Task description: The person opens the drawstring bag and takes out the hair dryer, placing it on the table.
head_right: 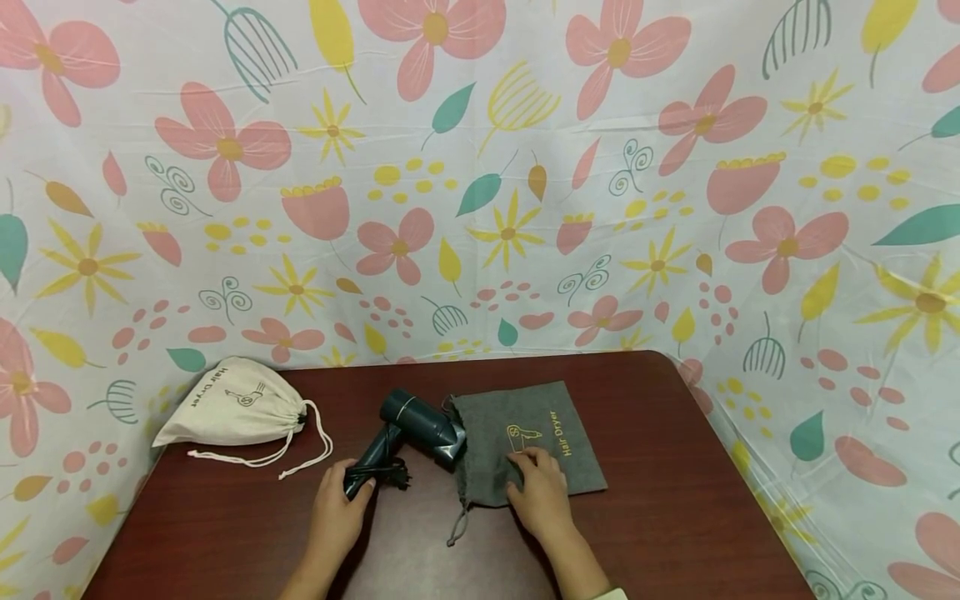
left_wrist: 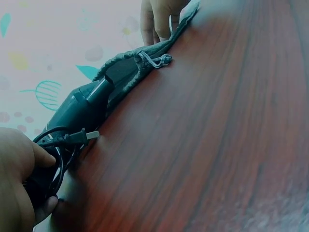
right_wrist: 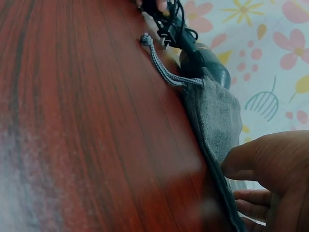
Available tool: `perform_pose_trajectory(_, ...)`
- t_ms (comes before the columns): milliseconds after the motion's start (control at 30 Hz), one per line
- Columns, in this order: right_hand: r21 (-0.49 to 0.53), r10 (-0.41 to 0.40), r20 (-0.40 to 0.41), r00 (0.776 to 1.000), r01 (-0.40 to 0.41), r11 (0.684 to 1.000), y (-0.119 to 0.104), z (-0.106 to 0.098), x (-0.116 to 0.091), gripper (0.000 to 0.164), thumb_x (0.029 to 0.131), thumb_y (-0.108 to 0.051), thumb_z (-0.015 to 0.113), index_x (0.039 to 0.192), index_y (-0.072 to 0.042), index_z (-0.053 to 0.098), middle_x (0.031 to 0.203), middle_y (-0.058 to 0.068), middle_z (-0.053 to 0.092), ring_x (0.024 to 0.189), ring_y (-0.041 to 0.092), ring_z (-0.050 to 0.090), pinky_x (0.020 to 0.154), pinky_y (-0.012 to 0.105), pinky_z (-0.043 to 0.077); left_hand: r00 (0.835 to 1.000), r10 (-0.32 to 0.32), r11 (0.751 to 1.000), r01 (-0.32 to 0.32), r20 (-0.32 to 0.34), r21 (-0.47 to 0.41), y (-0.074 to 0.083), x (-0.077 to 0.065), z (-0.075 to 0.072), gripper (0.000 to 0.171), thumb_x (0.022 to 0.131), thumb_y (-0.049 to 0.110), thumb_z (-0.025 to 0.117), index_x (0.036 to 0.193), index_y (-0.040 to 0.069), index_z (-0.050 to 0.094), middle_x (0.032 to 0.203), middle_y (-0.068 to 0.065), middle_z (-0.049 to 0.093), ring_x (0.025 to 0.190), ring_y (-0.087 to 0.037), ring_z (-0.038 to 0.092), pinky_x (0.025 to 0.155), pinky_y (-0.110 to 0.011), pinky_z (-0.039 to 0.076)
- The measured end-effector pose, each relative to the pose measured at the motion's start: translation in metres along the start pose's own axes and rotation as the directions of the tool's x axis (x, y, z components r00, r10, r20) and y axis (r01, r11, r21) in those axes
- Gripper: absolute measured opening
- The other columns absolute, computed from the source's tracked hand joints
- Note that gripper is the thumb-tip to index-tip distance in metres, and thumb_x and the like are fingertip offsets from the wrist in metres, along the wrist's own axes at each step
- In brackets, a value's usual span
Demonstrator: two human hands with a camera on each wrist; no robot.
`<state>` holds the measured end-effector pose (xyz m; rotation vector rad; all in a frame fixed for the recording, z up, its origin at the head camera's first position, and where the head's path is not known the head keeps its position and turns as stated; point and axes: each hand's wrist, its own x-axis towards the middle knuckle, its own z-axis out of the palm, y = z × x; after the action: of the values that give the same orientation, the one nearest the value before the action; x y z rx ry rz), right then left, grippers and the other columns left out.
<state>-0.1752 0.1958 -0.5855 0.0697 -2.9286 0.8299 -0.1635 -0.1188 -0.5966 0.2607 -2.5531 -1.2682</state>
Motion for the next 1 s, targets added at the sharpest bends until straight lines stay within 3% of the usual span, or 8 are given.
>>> perform_pose_trajectory(233,-0.027,-0.04,-0.066,0.997,0.038,0.999,0.002,-0.001,-0.001,0.042,0.085,-0.008,0.074,0.127,-0.007,0.069,0.133,0.017,0.058,0.122,0.04,0.053,0.088,0.057,0.043,1.0,-0.015,1.0,0.015,0.008,-0.006,0.002,-0.002,0.001,0.044,0.087,0.011,0.077,0.127,0.002,0.063,0.118,-0.019,0.064,0.107,-0.035,0.064,0.088,-0.049,0.048)
perform_pose_trajectory(500,-0.017,-0.014,-0.048,0.999,0.013,1.0,0.006,-0.003,0.0,0.042,0.088,-0.004,0.068,0.13,-0.006,0.066,0.14,0.019,0.055,0.129,0.044,0.049,0.095,0.062,0.042,1.0,-0.014,1.0,0.014,0.018,-0.009,0.006,-0.003,0.0,0.045,0.086,0.008,0.075,0.128,0.002,0.062,0.115,-0.019,0.064,0.105,-0.035,0.063,0.087,-0.05,0.048)
perform_pose_trajectory(1000,-0.023,-0.036,-0.046,0.998,0.035,0.999,0.014,-0.008,0.002,0.044,0.088,0.006,0.064,0.131,-0.004,0.065,0.141,0.023,0.055,0.131,0.047,0.049,0.098,0.068,0.042,1.0,0.006,1.0,-0.006,0.006,-0.021,0.007,-0.006,0.002,0.045,0.084,0.003,0.073,0.128,0.003,0.063,0.114,-0.019,0.062,0.105,-0.036,0.063,0.087,-0.049,0.048)
